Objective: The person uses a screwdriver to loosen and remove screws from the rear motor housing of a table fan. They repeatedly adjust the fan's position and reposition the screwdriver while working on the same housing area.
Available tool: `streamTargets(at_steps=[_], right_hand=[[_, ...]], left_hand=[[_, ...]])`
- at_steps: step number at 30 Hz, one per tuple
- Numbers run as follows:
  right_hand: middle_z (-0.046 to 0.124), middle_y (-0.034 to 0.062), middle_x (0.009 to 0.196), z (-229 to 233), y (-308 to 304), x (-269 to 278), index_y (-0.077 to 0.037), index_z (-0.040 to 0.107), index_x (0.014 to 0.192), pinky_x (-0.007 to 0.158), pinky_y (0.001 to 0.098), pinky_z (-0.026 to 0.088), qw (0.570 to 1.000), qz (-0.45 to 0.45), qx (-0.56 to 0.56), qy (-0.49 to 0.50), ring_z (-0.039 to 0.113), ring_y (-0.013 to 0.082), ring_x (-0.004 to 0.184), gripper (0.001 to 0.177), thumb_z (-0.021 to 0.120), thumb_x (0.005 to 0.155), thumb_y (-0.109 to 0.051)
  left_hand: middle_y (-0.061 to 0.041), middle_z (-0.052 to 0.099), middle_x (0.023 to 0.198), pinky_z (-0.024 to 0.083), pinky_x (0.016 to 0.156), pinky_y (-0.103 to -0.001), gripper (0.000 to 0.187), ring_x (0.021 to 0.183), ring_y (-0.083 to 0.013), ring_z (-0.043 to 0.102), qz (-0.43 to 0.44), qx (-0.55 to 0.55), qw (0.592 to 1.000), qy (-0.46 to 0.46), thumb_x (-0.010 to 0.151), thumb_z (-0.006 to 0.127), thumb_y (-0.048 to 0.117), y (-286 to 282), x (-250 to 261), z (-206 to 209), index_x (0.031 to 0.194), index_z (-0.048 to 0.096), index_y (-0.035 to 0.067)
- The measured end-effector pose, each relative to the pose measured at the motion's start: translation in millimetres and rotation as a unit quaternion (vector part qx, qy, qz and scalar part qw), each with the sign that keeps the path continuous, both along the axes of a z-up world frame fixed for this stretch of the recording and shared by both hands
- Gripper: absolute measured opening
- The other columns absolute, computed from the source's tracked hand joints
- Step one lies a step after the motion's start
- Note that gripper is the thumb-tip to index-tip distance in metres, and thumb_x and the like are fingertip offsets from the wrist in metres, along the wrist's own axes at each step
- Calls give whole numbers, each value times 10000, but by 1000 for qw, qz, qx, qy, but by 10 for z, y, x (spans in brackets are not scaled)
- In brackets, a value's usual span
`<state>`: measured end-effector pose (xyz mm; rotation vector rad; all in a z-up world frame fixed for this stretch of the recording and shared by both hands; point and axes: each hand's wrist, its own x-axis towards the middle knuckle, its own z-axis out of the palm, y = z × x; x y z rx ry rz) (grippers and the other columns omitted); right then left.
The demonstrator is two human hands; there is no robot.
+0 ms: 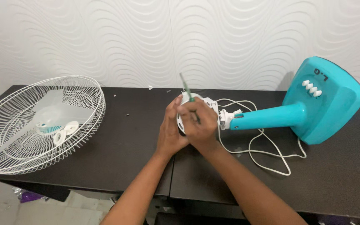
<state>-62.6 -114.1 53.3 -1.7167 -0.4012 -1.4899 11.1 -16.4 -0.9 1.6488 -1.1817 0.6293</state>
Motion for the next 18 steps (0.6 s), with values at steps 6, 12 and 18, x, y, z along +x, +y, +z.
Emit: streamTargets(at_steps=[6,12,18], right_hand=[[614,-14,795,344,110,87,3,633,945,582,224,383,973,72,217,40,465,37,654,255,646,1105,-195],[527,-9,657,632,57,88,-17,590,840,356,246,227,904,216,354,102,326,14,408,310,641,1036,-252],[503,-10,631,590,115,-69,-11,589,845,358,250,238,921,203,318,100,342,21,411,319,633,1059,-244]], left_hand=[[-181,516,1477,411,1104,-564,1145,1370,-422,506,82,8,996,-20,576,994,351,22,-24,65,1481,349,78],[-140,566,1444,503,1075,-471,1092,1319,-362,587,10,-24,997,70,609,983,337,64,-33,73,1486,379,96],[-128,545,1493,503,1109,-477,1048,1363,-371,561,9,-46,999,-18,641,988,278,33,73,25,1480,379,124]])
